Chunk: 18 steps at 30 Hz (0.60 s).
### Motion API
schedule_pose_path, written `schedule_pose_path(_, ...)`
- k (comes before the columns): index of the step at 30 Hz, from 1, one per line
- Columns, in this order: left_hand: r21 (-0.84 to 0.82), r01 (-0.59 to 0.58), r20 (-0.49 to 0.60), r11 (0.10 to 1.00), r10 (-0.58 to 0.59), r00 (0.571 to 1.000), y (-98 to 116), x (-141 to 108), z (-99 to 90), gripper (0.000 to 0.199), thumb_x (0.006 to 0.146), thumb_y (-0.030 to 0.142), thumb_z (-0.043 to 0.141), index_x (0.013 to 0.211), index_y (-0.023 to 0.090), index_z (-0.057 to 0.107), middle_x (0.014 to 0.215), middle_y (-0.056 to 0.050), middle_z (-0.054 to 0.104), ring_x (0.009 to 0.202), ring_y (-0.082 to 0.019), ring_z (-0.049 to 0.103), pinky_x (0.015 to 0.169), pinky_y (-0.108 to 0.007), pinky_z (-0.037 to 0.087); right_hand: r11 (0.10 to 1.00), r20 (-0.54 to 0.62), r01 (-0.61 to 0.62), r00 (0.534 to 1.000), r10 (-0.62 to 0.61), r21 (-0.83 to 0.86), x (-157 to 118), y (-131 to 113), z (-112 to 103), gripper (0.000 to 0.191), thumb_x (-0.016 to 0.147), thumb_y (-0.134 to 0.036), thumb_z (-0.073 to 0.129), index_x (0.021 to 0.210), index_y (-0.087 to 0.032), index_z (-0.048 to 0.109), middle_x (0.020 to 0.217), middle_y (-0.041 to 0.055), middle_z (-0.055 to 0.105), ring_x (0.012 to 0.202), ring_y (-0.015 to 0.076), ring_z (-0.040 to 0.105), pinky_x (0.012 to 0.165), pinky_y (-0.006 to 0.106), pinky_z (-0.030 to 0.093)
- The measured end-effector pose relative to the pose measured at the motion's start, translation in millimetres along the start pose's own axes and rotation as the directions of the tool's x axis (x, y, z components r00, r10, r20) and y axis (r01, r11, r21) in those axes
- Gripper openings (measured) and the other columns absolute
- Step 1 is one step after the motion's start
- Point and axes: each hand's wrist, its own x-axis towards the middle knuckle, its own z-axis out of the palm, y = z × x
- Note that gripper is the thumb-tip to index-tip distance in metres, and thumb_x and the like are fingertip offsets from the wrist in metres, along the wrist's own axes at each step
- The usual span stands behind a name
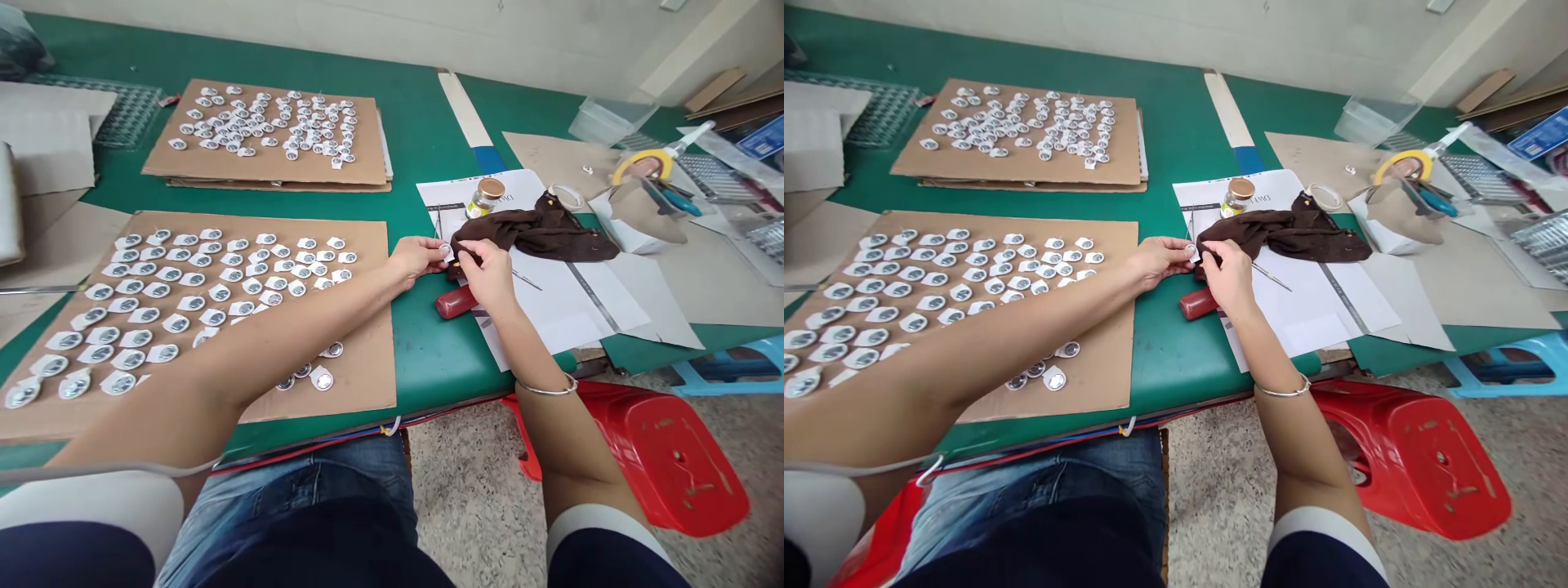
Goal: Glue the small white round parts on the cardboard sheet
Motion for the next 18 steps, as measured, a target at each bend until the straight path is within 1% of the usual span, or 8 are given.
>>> schedule_pose_path(5,0.017,-0.021,-0.008,1.000,0.021,1.000,-2.1,0.8,1.6,0.009,0.069,0.003,0.069,0.072,0.009,0.062,0.054,-0.001,0.062,0.048,-0.010,0.058,0.057,-0.022,0.051,0.999,0.009,0.029,1.000,-0.028,-0.039,-1.0,-1.5,0.8,0.026,0.080,-0.025,0.049,0.097,-0.018,0.067,0.090,0.0070,0.066,0.085,0.0199,0.060,0.079,0.035,0.048)
schedule_pose_path(10,0.042,-0.035,-0.040,0.998,0.036,0.999,-2.6,1.4,4.2,0.009,0.069,0.001,0.066,0.069,0.009,0.062,0.052,-0.001,0.061,0.047,-0.009,0.057,0.056,-0.022,0.051,0.989,0.052,0.108,0.993,-0.103,-0.101,-2.6,-4.4,0.4,0.026,0.082,-0.024,0.045,0.096,-0.019,0.067,0.086,0.0065,0.063,0.081,0.0196,0.058,0.078,0.035,0.047)
schedule_pose_path(12,0.056,-0.037,-0.057,0.998,0.040,0.998,-2.2,2.3,4.8,0.010,0.071,0.000,0.063,0.067,0.009,0.061,0.051,-0.001,0.060,0.046,-0.010,0.057,0.055,-0.024,0.051,0.980,0.090,0.141,0.987,-0.130,-0.141,-0.9,-6.9,-0.5,0.027,0.081,-0.021,0.044,0.094,-0.018,0.067,0.085,0.0067,0.061,0.079,0.0192,0.057,0.076,0.035,0.046)
schedule_pose_path(14,0.072,-0.040,-0.075,0.997,0.046,0.996,-1.9,3.9,5.3,0.012,0.071,-0.001,0.061,0.065,0.009,0.060,0.050,-0.001,0.059,0.045,-0.010,0.057,0.055,-0.024,0.051,0.957,0.147,0.193,0.975,-0.163,-0.216,2.9,-9.7,-0.9,0.026,0.080,-0.019,0.042,0.089,-0.017,0.067,0.085,0.0075,0.059,0.078,0.0196,0.055,0.074,0.034,0.045)
schedule_pose_path(18,0.110,-0.050,-0.102,0.993,0.062,0.993,-2.5,8.0,6.2,0.015,0.067,-0.004,0.062,0.062,0.010,0.059,0.047,0.000,0.057,0.043,-0.010,0.056,0.055,-0.025,0.051,0.872,0.272,0.326,0.933,-0.235,-0.366,13.3,-11.9,0.6,0.026,0.078,-0.015,0.039,0.077,-0.016,0.065,0.082,0.0102,0.057,0.077,0.0221,0.049,0.070,0.036,0.041)
